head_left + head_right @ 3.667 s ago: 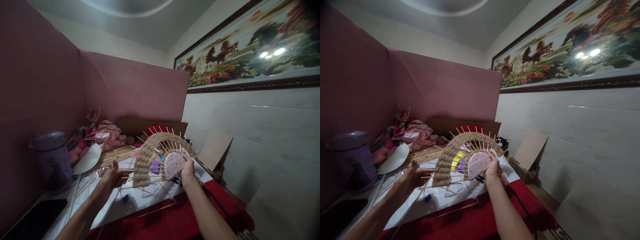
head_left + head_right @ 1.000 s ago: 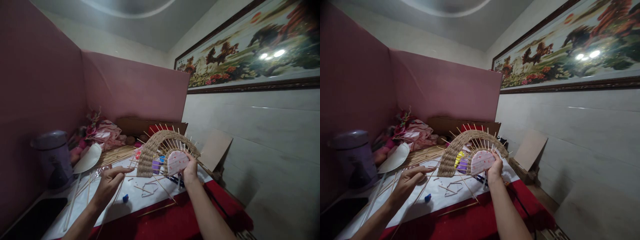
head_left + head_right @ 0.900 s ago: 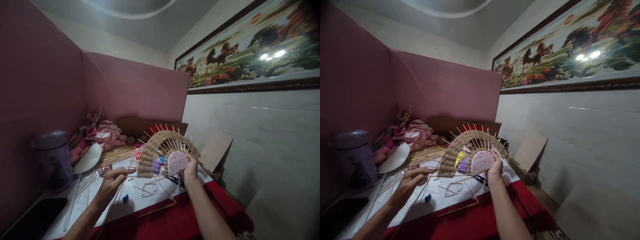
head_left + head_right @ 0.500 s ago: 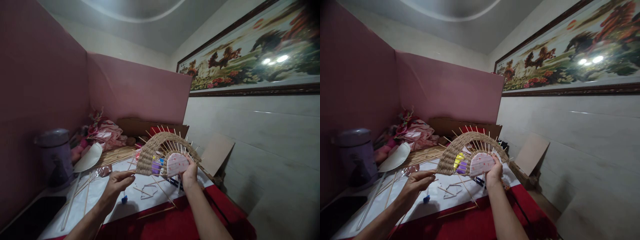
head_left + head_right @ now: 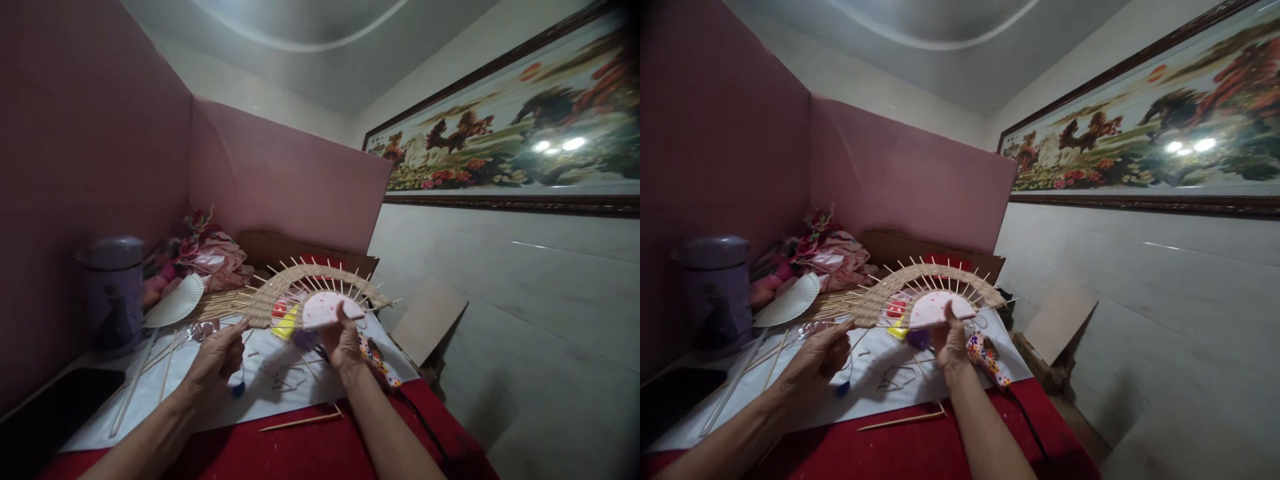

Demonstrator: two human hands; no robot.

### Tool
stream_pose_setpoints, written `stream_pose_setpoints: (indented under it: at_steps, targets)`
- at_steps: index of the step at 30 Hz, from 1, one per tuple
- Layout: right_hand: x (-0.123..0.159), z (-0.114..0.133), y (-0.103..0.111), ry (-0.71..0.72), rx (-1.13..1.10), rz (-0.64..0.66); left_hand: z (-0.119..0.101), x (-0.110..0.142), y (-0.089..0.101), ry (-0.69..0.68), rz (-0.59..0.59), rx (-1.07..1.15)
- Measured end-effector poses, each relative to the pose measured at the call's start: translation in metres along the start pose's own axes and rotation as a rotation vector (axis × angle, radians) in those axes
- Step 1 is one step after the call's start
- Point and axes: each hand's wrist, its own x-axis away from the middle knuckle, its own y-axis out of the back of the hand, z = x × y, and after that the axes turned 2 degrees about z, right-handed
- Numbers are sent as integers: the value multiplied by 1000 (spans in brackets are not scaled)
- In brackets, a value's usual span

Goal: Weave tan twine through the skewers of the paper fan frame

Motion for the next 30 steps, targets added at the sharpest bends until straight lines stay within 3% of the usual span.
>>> stream_pose_setpoints:
  at_steps: [4, 6, 11, 15, 20, 27, 30]
  targets:
    - [-4, -28, -15, -310, -84, -67, 1, -1, 3, 37, -60, 29]
    - [-9, -37, -17, -356, -109, -125, 2, 0, 3, 55, -62, 35]
    - [-18, -43, -13, -249, -162, -145, -1, 6, -3, 128, 0, 154]
    - [-21, -37, -6, -176, -149, -140, -8, 10, -9, 188, -20, 237]
    - [-27, -31, 1, -121, -145, -139, -11, 10, -11, 186, -60, 221]
    - [-27, -30, 1, -102, -149, -132, -9, 10, -9, 148, 9, 183]
    - [-26, -28, 0, -85, -152, -139, -7, 11, -9, 149, -20, 135]
